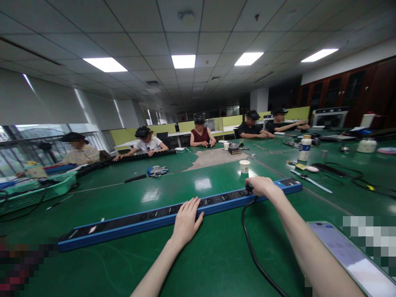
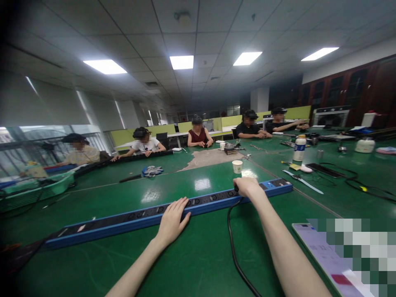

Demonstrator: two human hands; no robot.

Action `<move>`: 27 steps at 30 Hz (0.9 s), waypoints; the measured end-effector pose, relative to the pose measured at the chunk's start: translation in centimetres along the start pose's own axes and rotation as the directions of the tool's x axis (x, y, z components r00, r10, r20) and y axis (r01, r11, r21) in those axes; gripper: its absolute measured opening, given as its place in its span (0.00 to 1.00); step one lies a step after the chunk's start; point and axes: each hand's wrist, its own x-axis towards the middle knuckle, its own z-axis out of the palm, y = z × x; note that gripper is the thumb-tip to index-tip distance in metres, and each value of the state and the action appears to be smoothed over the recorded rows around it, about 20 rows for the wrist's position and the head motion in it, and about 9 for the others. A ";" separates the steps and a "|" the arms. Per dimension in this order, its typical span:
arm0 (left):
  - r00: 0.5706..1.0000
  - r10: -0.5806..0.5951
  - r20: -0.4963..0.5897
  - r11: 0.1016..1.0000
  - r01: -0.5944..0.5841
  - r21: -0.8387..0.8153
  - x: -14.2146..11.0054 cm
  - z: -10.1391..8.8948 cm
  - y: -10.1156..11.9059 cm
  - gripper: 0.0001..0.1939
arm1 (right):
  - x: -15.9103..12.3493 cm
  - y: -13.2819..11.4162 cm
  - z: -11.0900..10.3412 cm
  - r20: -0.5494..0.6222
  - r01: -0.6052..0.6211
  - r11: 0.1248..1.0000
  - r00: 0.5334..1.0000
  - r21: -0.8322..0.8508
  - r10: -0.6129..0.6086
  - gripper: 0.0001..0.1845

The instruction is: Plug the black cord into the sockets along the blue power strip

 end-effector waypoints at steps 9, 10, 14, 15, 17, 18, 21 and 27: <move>1.000 0.000 -0.009 1.000 0.000 -0.007 0.0 0.0 0.0 0.27 | -0.5 -1.4 1.0 -0.040 0.005 0.996 0.999 -0.094 -0.009 0.23; 1.000 -0.001 -0.010 1.000 0.001 -0.008 0.0 0.0 0.1 0.27 | -0.6 -1.4 1.1 -0.048 0.014 0.995 0.999 -0.100 -0.019 0.22; 1.000 -0.010 -0.019 1.000 0.010 -0.010 -0.1 0.2 0.2 0.27 | -0.8 -0.7 1.1 -0.036 0.058 0.993 0.997 -0.102 -0.062 0.25; 1.000 -0.014 -0.022 1.000 0.014 -0.009 -0.1 0.2 0.2 0.27 | -0.9 -0.5 1.1 -0.028 0.069 0.992 0.997 -0.102 -0.073 0.25; 1.000 -0.019 -0.025 1.000 0.019 -0.007 -0.1 0.3 0.2 0.27 | -0.9 -0.3 1.2 -0.021 0.085 0.990 0.996 -0.109 -0.087 0.24; 0.999 -0.019 -0.025 1.000 0.019 -0.007 -0.1 0.3 0.2 0.27 | -0.9 -0.3 1.3 -0.024 0.086 0.990 0.996 -0.116 -0.089 0.23; 1.000 -0.018 -0.021 1.000 0.018 -0.011 -0.1 0.3 0.2 0.27 | -1.0 -0.5 1.6 -0.048 0.073 0.989 0.996 -0.131 -0.080 0.19; 0.999 -0.006 -0.038 1.000 0.005 -0.019 -0.1 0.3 0.2 0.27 | -0.7 0.6 2.1 -0.043 0.091 0.996 0.995 -0.001 -0.091 0.19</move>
